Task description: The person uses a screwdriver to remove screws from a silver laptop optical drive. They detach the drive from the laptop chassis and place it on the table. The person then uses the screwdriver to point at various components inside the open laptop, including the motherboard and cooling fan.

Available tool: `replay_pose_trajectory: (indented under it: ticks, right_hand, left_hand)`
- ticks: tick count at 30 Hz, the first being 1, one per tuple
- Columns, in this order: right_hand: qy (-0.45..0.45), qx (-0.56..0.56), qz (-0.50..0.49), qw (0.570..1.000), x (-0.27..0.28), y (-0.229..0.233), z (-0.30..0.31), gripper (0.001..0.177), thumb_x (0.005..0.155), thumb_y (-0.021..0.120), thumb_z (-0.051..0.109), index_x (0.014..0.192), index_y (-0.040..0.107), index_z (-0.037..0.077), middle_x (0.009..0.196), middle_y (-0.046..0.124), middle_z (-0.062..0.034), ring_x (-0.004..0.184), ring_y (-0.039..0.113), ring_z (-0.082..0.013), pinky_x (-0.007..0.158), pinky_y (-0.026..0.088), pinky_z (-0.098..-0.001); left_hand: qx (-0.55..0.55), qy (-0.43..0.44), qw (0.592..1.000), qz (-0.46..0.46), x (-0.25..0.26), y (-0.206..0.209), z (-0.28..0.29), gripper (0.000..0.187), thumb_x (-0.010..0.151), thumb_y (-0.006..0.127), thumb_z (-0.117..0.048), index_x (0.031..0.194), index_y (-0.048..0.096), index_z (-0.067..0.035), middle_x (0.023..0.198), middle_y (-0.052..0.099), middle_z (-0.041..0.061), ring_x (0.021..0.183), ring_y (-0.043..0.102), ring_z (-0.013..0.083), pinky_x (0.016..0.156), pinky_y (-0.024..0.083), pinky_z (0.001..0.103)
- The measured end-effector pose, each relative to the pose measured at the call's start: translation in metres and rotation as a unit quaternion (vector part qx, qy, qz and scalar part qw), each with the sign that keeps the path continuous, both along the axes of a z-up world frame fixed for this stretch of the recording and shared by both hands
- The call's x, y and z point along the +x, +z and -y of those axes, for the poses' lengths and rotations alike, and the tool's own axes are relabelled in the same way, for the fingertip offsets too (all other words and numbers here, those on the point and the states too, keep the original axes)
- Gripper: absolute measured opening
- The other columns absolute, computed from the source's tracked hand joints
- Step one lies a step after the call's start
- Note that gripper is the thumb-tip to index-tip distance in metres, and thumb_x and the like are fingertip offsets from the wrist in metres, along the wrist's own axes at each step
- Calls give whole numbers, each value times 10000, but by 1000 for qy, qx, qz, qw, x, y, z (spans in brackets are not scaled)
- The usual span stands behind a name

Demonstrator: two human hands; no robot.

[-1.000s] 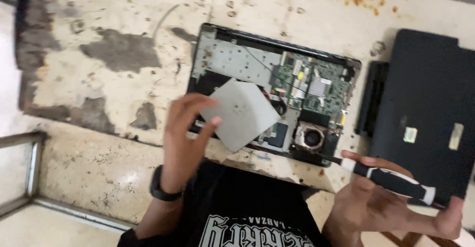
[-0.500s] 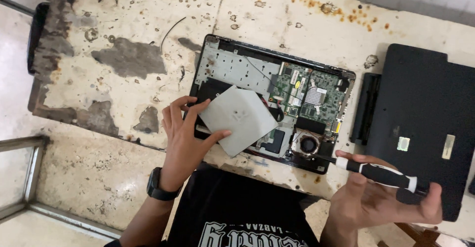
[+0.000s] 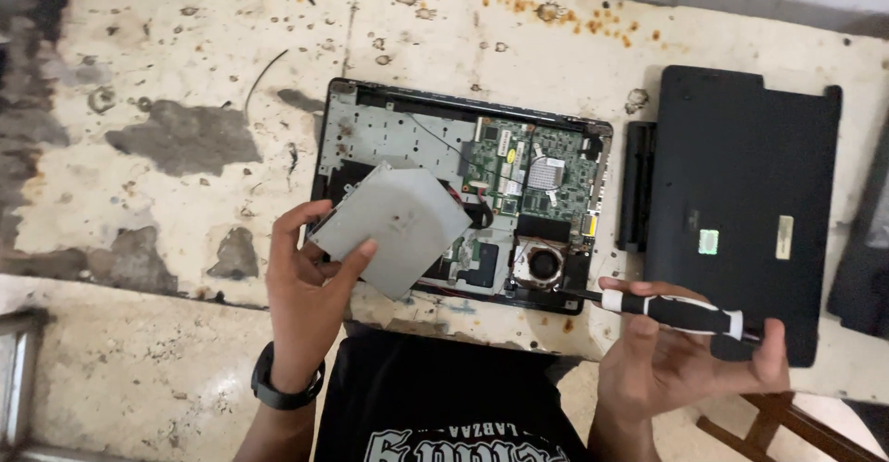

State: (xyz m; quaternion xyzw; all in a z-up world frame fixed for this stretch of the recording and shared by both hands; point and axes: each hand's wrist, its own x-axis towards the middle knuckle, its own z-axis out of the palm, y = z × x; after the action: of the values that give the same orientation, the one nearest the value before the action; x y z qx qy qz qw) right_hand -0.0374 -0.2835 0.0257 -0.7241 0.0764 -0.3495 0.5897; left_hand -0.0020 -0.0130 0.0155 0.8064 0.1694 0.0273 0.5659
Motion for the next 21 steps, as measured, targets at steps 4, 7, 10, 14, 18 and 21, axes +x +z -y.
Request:
replay_pose_trajectory:
  ticks: [4, 7, 10, 14, 18, 21]
  right_hand:
    - [1, 15, 5, 1000, -2, -3, 5, 634, 1091, 556, -4, 1520, 225, 324, 1013, 473, -290, 850, 558, -370, 811, 646, -608]
    - [-13, -10, 25, 1000, 3, 0, 19, 569, 1130, 513, 25, 1550, 235, 290, 1192, 412, -308, 781, 537, -371, 738, 634, -573]
    - [-53, 74, 6, 996, 0, 0, 35, 603, 1168, 558, 98, 1619, 210, 295, 1288, 472, -243, 872, 589, -298, 804, 687, -521]
    - [-88, 139, -32, 986, -5, 6, 47, 688, 1252, 603, 170, 1722, 155, 399, 1224, 570, -212, 1017, 637, -240, 948, 750, -498]
    - [-95, 123, -15, 988, -3, 12, 51, 639, 1234, 588, 196, 1686, 176, 379, 1211, 575, -211, 1015, 641, -254, 950, 744, -509]
    - [-90, 112, -2, 990, 2, 14, 46, 569, 1206, 567, 236, 1633, 207, 348, 1192, 581, -210, 1013, 647, -274, 952, 735, -524]
  left_hand:
    - [-80, -24, 994, 65, 0, 4, -7, 612, 893, 757, -13, 1448, 503, -59, 1404, 578, 142, 1172, 658, 227, 860, 633, 294]
    - [-84, -47, 991, 89, 8, 16, -14, 599, 873, 778, -35, 1421, 537, -57, 1307, 658, 153, 1133, 696, 232, 860, 663, 312]
    - [-121, -110, 977, 134, 32, 18, -4, 411, 945, 741, -129, 1314, 567, -82, 1260, 632, 110, 1063, 718, 202, 869, 647, 293]
    - [-187, -311, 912, 191, 71, 22, 52, 362, 1027, 673, -67, 1345, 504, -96, 1371, 554, 131, 1195, 709, 266, 908, 717, 315]
    - [-104, -407, 891, 173, 81, 33, 85, 265, 1110, 561, -181, 1370, 615, -184, 1364, 714, 64, 558, 600, 84, 533, 375, 274]
    - [-119, -430, 878, 172, 85, 20, 95, 288, 1142, 484, -256, 1407, 597, -241, 1167, 771, 23, 506, 205, 120, 530, 258, 339]
